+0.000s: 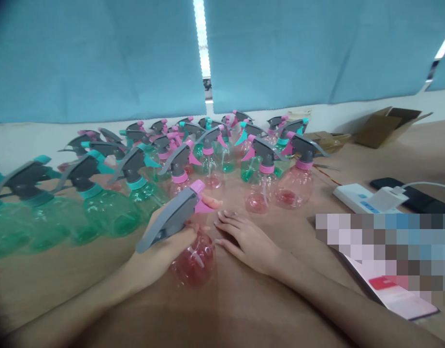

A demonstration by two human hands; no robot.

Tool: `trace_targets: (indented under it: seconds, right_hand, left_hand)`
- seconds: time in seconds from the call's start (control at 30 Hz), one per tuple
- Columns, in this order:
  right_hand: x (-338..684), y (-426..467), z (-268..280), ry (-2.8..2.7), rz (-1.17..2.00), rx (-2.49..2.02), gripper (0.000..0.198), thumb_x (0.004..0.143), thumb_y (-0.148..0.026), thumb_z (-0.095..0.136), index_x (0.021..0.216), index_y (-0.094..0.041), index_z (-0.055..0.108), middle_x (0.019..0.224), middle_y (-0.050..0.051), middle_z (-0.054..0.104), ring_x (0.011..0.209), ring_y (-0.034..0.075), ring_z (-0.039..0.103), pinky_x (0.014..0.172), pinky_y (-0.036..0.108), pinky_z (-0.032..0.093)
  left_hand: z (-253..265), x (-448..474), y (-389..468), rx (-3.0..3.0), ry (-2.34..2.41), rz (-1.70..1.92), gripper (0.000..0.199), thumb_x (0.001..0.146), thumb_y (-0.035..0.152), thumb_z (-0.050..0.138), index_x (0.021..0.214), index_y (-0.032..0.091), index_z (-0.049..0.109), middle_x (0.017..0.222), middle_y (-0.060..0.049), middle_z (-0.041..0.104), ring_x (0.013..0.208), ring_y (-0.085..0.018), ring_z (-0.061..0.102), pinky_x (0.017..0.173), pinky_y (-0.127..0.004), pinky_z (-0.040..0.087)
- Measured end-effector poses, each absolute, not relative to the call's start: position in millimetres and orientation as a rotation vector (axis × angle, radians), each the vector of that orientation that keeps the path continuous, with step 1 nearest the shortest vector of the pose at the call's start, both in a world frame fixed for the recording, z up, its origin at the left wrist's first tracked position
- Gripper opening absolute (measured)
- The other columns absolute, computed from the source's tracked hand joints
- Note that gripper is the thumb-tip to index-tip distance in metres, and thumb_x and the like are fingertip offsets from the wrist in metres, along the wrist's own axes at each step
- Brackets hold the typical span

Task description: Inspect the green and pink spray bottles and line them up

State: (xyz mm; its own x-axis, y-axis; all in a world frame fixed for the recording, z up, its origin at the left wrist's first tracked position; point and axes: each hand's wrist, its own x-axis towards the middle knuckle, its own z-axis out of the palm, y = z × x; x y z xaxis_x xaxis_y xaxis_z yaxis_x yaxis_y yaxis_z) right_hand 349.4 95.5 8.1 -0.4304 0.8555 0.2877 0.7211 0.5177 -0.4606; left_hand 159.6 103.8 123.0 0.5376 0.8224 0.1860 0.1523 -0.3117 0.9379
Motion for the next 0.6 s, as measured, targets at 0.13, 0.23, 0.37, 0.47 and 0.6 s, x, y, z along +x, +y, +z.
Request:
trace_targets:
  seconds: [0.13,0.23,0.37,0.47,0.6]
  right_hand:
    - [349.6,95.3,9.4,-2.286,0.368,-1.297,0.043,0.096,-0.041,0.045,0.135,-0.023,0.052,0.142,0.008,0.051,0.135,0.024,0.040,0.111,0.048,0.034]
    - [349.5,94.9,9.7,-2.300,0.374,-1.298,0.043,0.096,-0.040,0.044,0.134,-0.022,0.052,0.140,0.009,0.053,0.134,0.024,0.041,0.111,0.049,0.034]
    - [349.5,94.6,8.4,-2.305,0.380,-1.293,0.042,0.097,-0.038,0.044,0.135,-0.022,0.051,0.141,0.010,0.051,0.133,0.026,0.042,0.110,0.050,0.035]
    - [349.5,94.7,7.4,-2.299,0.380,-1.293,0.042,0.097,-0.039,0.044,0.136,-0.023,0.051,0.142,0.010,0.050,0.133,0.026,0.043,0.109,0.050,0.036]
    - [349.6,95.3,7.1,-2.296,0.377,-1.286,0.043,0.097,-0.040,0.044,0.135,-0.023,0.051,0.142,0.009,0.050,0.133,0.025,0.042,0.110,0.050,0.034]
  left_hand:
    - [122.8,159.9,104.7,1.853,0.831,0.893,0.016,0.070,0.009,0.047,0.077,0.023,0.051,0.062,0.007,0.040,0.056,-0.010,0.037,0.049,-0.021,0.035]
    - [124.6,160.3,104.1,1.909,0.808,0.892,0.023,0.069,0.008,0.047,0.081,0.024,0.057,0.066,0.005,0.050,0.058,-0.012,0.044,0.052,-0.023,0.040]
    - [125.0,160.8,103.8,1.908,0.791,0.886,0.024,0.069,0.004,0.044,0.079,0.023,0.055,0.072,0.005,0.058,0.063,-0.012,0.053,0.060,-0.023,0.047]
    - [124.2,159.4,104.8,1.917,0.774,0.903,0.023,0.069,0.002,0.045,0.077,0.022,0.053,0.073,0.005,0.057,0.066,-0.012,0.056,0.060,-0.022,0.047]
    - [125.7,156.9,106.0,1.924,0.747,0.920,0.022,0.069,0.001,0.046,0.074,0.021,0.053,0.071,0.005,0.056,0.067,-0.012,0.057,0.064,-0.023,0.048]
